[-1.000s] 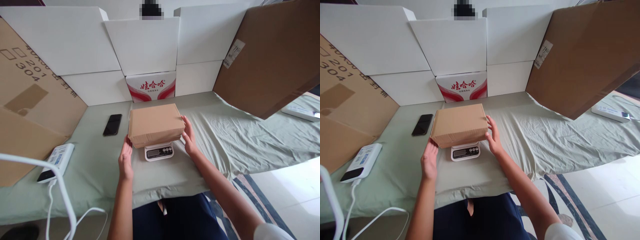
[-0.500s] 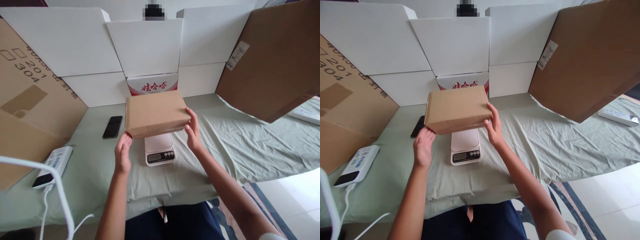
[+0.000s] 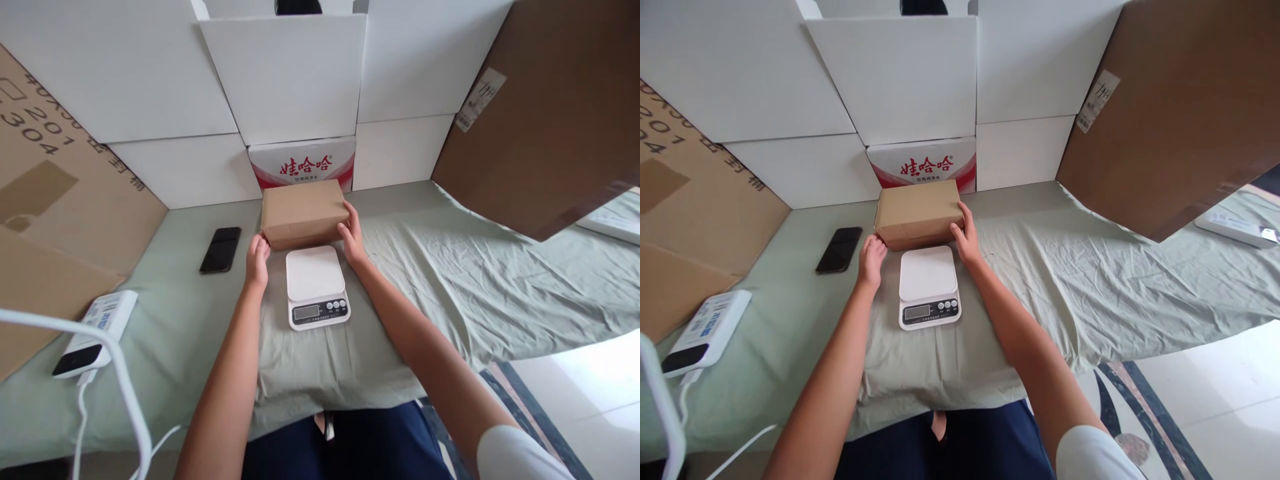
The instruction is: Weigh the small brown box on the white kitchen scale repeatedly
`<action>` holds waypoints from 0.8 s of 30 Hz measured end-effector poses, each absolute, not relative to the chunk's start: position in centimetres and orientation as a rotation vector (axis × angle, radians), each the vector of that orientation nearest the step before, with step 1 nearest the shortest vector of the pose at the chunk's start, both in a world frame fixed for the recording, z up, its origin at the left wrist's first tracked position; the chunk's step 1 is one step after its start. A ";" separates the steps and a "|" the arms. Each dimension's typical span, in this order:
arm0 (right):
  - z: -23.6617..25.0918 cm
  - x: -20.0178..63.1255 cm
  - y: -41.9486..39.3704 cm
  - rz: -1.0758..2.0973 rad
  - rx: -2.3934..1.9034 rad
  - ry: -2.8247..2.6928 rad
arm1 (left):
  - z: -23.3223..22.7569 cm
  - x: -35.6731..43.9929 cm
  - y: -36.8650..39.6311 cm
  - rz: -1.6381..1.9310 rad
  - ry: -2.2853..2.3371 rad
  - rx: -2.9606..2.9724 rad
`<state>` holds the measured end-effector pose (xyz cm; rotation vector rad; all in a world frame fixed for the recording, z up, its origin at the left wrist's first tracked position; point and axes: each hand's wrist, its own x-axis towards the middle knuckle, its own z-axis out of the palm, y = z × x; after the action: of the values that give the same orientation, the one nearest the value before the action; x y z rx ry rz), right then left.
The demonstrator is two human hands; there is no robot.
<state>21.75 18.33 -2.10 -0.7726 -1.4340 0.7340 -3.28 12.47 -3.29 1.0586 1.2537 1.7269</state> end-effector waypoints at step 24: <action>-3.0 24.7 19.2 0.902 -0.871 -1.235 | -3.4 -6.0 13.1 1.723 1.281 1.003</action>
<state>24.73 19.21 -2.98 -0.8711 -1.2353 0.9018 -6.02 13.14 -3.45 1.0032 1.2810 1.7229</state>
